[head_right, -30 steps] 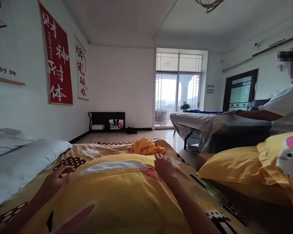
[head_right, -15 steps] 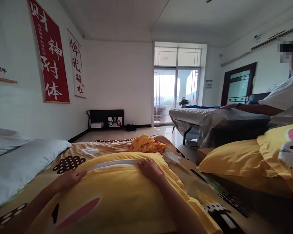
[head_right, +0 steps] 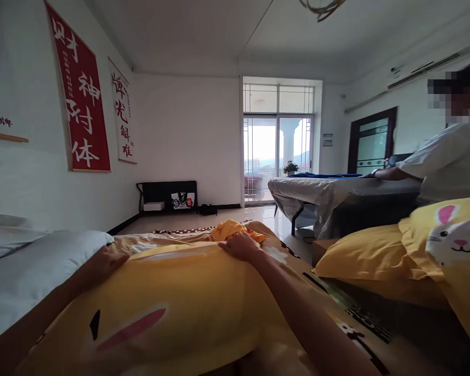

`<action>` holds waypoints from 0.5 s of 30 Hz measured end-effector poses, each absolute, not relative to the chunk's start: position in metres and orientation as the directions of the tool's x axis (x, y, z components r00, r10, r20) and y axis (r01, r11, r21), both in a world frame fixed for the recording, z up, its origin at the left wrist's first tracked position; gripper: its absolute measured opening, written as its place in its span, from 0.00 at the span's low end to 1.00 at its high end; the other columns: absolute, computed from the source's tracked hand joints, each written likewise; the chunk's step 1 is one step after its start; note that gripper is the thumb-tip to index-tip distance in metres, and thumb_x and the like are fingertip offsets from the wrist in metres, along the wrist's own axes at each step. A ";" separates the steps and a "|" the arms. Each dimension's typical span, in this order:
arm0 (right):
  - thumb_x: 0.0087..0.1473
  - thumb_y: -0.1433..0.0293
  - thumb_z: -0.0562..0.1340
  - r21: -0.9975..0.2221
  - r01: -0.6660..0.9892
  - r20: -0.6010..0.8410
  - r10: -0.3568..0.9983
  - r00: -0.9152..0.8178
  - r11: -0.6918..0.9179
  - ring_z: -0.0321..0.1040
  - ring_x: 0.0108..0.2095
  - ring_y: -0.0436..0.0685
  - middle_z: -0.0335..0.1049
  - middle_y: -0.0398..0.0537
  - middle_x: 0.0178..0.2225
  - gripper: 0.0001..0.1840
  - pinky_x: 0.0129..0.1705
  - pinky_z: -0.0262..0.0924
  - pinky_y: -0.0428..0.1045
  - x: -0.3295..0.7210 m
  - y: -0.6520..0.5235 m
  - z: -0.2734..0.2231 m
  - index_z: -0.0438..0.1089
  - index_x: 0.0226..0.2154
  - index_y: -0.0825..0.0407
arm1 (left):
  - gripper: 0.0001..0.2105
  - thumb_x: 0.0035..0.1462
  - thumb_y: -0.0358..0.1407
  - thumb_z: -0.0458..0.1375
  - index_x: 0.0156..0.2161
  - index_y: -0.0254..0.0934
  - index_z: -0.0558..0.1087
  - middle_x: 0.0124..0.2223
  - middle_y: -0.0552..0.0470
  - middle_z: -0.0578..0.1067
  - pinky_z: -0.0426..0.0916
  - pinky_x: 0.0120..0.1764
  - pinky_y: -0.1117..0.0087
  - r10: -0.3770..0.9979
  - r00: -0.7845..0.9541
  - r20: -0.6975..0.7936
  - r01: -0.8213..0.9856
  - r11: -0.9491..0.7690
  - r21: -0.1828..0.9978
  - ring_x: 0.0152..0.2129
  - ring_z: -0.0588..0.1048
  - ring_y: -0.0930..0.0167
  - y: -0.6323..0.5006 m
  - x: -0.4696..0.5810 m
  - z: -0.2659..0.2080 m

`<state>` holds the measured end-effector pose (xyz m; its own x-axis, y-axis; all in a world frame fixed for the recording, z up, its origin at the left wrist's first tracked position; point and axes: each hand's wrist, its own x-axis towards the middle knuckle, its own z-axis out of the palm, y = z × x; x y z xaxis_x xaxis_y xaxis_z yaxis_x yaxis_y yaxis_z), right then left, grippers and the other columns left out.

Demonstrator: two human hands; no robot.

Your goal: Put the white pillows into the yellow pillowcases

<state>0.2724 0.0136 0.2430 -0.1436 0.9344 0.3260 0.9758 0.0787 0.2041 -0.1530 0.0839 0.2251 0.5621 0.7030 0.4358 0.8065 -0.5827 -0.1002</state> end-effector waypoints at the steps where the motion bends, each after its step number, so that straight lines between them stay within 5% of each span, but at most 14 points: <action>1: 0.66 0.54 0.40 0.195 0.979 0.350 0.930 -0.117 0.050 0.72 0.41 0.63 0.76 0.59 0.39 0.35 0.45 0.58 0.54 0.274 0.013 0.248 0.77 0.36 0.55 | 0.29 0.66 0.45 0.35 0.22 0.37 0.70 0.23 0.51 0.75 0.58 0.44 0.64 0.660 0.553 0.509 0.812 -0.564 -0.151 0.24 0.71 0.69 0.083 -0.153 0.235; 4: 0.66 0.59 0.38 0.164 0.987 0.370 0.927 -0.064 0.003 0.71 0.43 0.64 0.75 0.60 0.42 0.33 0.45 0.58 0.55 0.271 0.008 0.242 0.75 0.39 0.56 | 0.26 0.66 0.41 0.35 0.26 0.36 0.71 0.27 0.47 0.77 0.57 0.42 0.61 0.586 0.508 0.631 0.852 -0.449 -0.269 0.26 0.72 0.66 0.077 -0.151 0.245; 6: 0.64 0.61 0.45 0.147 0.989 0.316 0.946 -0.075 0.029 0.72 0.41 0.63 0.76 0.59 0.40 0.25 0.41 0.58 0.53 0.267 0.001 0.225 0.74 0.40 0.55 | 0.24 0.64 0.41 0.37 0.25 0.37 0.70 0.27 0.46 0.77 0.58 0.43 0.60 0.638 0.515 0.572 0.853 -0.444 -0.274 0.27 0.72 0.65 0.074 -0.148 0.232; 8: 0.58 0.64 0.54 0.128 0.990 0.246 0.965 -0.086 0.056 0.73 0.39 0.62 0.76 0.58 0.38 0.18 0.37 0.59 0.51 0.262 -0.007 0.206 0.70 0.45 0.56 | 0.19 0.62 0.41 0.41 0.28 0.37 0.70 0.28 0.46 0.77 0.59 0.44 0.59 0.728 0.534 0.429 0.844 -0.489 -0.220 0.28 0.73 0.64 0.072 -0.147 0.210; 12: 0.49 0.75 0.57 0.097 0.995 0.201 0.979 -0.018 -0.002 0.74 0.41 0.64 0.76 0.62 0.40 0.32 0.36 0.60 0.51 0.250 -0.011 0.186 0.57 0.58 0.63 | 0.17 0.55 0.35 0.46 0.47 0.35 0.70 0.36 0.44 0.79 0.57 0.50 0.50 0.871 0.460 0.175 0.885 -0.466 -0.006 0.34 0.76 0.60 0.071 -0.146 0.175; 15: 0.50 0.79 0.56 0.093 0.992 0.190 0.979 0.071 -0.090 0.74 0.42 0.65 0.75 0.67 0.40 0.27 0.38 0.61 0.52 0.238 -0.001 0.187 0.63 0.54 0.64 | 0.17 0.46 0.29 0.52 0.43 0.36 0.74 0.36 0.43 0.80 0.54 0.52 0.45 0.928 0.356 0.109 0.931 -0.363 0.049 0.37 0.76 0.56 0.076 -0.138 0.177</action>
<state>0.2383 -0.0010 0.1871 0.0714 0.9792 0.1897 0.9916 -0.0903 0.0926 -0.1384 0.0755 0.1772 0.3559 0.9281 0.1093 0.9307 -0.3626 0.0488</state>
